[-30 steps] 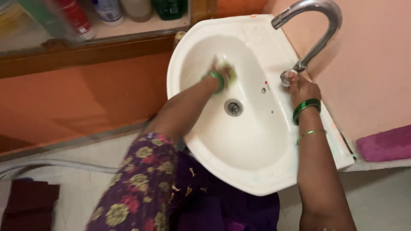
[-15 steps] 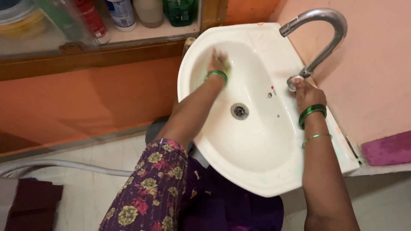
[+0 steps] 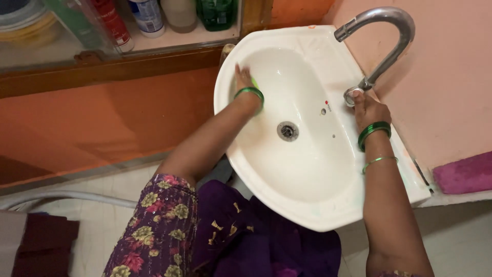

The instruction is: The person scrubs a white bathroom sink with a green sponge, rinses the sponge and their hands under running water, and continues scrubbing the basin and faucet area. The sink is cleaned thoroughly with repeated scrubbing and rinsing actions.

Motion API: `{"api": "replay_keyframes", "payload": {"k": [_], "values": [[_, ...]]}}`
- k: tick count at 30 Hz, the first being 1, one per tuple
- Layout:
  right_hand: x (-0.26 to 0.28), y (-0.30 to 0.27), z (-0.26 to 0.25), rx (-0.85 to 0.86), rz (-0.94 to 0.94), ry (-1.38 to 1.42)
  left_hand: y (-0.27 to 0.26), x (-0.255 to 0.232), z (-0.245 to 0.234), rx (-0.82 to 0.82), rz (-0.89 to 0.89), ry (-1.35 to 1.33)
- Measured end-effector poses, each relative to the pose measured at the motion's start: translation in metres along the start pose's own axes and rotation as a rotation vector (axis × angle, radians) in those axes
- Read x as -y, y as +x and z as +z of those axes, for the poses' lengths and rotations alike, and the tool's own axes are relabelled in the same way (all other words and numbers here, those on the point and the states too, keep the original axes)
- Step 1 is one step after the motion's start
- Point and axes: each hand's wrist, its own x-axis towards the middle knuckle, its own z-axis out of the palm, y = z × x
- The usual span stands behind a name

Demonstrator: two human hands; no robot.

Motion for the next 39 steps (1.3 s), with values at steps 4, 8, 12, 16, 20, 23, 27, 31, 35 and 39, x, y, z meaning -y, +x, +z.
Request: {"api": "replay_keyframes", "payload": {"k": [4, 8, 12, 16, 20, 23, 27, 31, 35, 39], "values": [[-0.002, 0.0, 0.0, 0.0, 0.0, 0.001, -0.039, 0.033, -0.025, -0.216, -0.021, 0.205], [-0.01, 0.006, 0.008, -0.013, -0.04, -0.016, -0.037, 0.038, -0.012, -0.636, 0.107, 0.084], [-0.012, 0.006, 0.01, -0.024, -0.066, -0.015, 0.019, 0.048, 0.006, -0.463, 0.116, 0.023], [-0.007, 0.001, 0.004, -0.002, -0.04, 0.004, 0.036, 0.069, 0.04, -0.439, 0.174, -0.31], [-0.007, 0.001, 0.004, -0.014, -0.053, -0.007, -0.046, 0.07, 0.05, -0.265, 0.349, -0.234], [-0.008, 0.002, 0.005, -0.02, -0.055, -0.024, -0.135, 0.042, 0.054, -0.053, 0.508, -0.185], [-0.007, 0.0, 0.002, -0.01, -0.074, 0.033, -0.143, 0.055, 0.049, -0.165, 0.499, -0.377], [0.001, -0.005, -0.001, -0.012, -0.05, 0.023, -0.078, 0.096, 0.022, -0.335, 0.323, -0.443], [0.003, -0.009, -0.005, -0.025, -0.043, 0.039, -0.077, 0.071, 0.023, -0.227, 0.365, -0.125], [0.001, -0.011, -0.006, -0.093, -0.152, 0.161, -0.147, 0.025, 0.04, 0.004, 0.77, -0.324]]}}
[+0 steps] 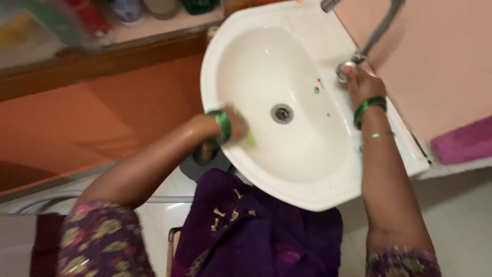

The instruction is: The person scrubs a white bathroom sink with a green sponge, rinses the sponge and their hands under running water, and continues scrubbing the basin and faucet area. The sink is cleaned thoroughly with repeated scrubbing and rinsing actions.

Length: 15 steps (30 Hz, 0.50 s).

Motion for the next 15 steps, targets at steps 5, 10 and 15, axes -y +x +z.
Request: {"api": "replay_keyframes", "payload": {"k": [5, 10, 15], "values": [[-0.011, 0.009, 0.005, 0.055, -0.019, -0.067, -0.011, -0.109, 0.019, 0.205, 0.398, -0.141], [-0.009, 0.008, 0.004, 0.067, 0.026, -0.081, 0.066, -0.162, 0.027, 0.196, 0.297, -0.484], [-0.005, 0.005, 0.001, 0.072, 0.038, -0.052, 0.157, -0.089, 0.029, 0.05, -0.019, 0.006]]}}
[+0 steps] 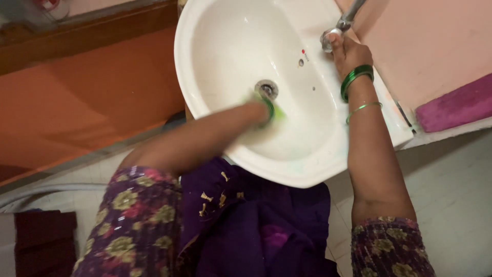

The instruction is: The person scrubs a white bathroom sink with a green sponge, rinses the sponge and their hands under running water, and continues scrubbing the basin and faucet area. The sink is cleaned thoroughly with repeated scrubbing and rinsing actions.

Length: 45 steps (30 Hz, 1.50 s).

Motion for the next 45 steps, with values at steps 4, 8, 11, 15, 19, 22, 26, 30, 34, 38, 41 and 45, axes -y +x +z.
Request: {"api": "replay_keyframes", "payload": {"k": [4, 8, 11, 15, 19, 22, 26, 30, 34, 38, 41, 45], "values": [[-0.008, 0.003, 0.004, -0.007, 0.011, -0.051, 0.02, 0.088, -0.012, -0.071, -0.552, 0.234], [-0.016, 0.004, 0.01, -0.052, -0.067, -0.02, 0.021, 0.085, -0.008, -0.191, -0.726, 0.118], [-0.02, 0.007, 0.01, -0.02, -0.074, -0.011, 0.016, 0.012, -0.004, -0.021, 0.029, 0.245], [-0.022, 0.009, 0.01, -0.018, -0.091, -0.038, -0.032, -0.057, -0.011, -0.365, 0.415, -0.164], [-0.021, 0.008, 0.007, -0.013, -0.112, -0.024, -0.054, -0.054, -0.031, -0.463, 0.548, -0.202], [-0.019, 0.007, 0.005, -0.017, -0.136, 0.005, -0.034, -0.038, -0.039, -0.291, 0.297, 0.092], [-0.019, 0.006, 0.006, -0.02, -0.139, 0.032, -0.033, 0.015, -0.056, -0.059, -0.294, 0.388], [-0.023, 0.007, 0.009, -0.021, -0.072, -0.05, -0.053, 0.04, -0.065, 0.011, -0.513, 0.458], [-0.016, 0.005, 0.006, 0.017, -0.023, -0.023, -0.035, -0.001, -0.033, -0.038, -0.227, 0.35], [-0.012, 0.005, 0.003, 0.034, -0.007, -0.042, 0.003, -0.026, 0.001, -0.087, 0.006, 0.253], [-0.011, 0.006, 0.003, 0.033, -0.017, -0.056, 0.039, -0.008, 0.009, -0.101, -0.085, 0.355], [-0.012, 0.006, 0.005, 0.031, 0.006, -0.07, 0.055, 0.057, -0.012, 0.028, -0.363, 0.605]]}}
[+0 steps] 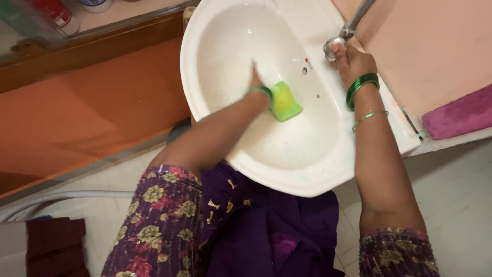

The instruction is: The person scrubs a white bathroom sink with a green sponge, rinses the sponge and their hands under running water, and continues scrubbing the basin and faucet area. The sink is cleaned thoroughly with repeated scrubbing and rinsing actions.

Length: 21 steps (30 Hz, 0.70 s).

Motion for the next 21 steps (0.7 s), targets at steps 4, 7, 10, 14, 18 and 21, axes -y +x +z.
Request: {"api": "replay_keyframes", "payload": {"k": [4, 7, 10, 14, 18, 21], "values": [[0.002, -0.002, -0.002, -0.001, 0.005, 0.006, -0.007, 0.052, 0.007, -0.113, -0.138, -0.086], [0.007, -0.003, -0.006, 0.015, 0.033, 0.047, -0.03, 0.022, -0.009, -0.16, 0.102, -0.334], [0.007, -0.002, -0.007, 0.014, 0.014, 0.062, -0.049, -0.021, -0.026, -0.236, 0.346, -0.614], [0.0, 0.001, -0.002, 0.002, -0.022, 0.034, -0.026, -0.024, -0.013, -0.18, 0.264, -0.501], [-0.005, 0.003, 0.002, 0.008, -0.002, 0.024, 0.016, 0.03, 0.014, -0.001, -0.085, -0.276], [-0.005, 0.004, 0.004, 0.015, 0.005, -0.003, 0.018, 0.083, 0.031, -0.052, -0.481, -0.218]]}}
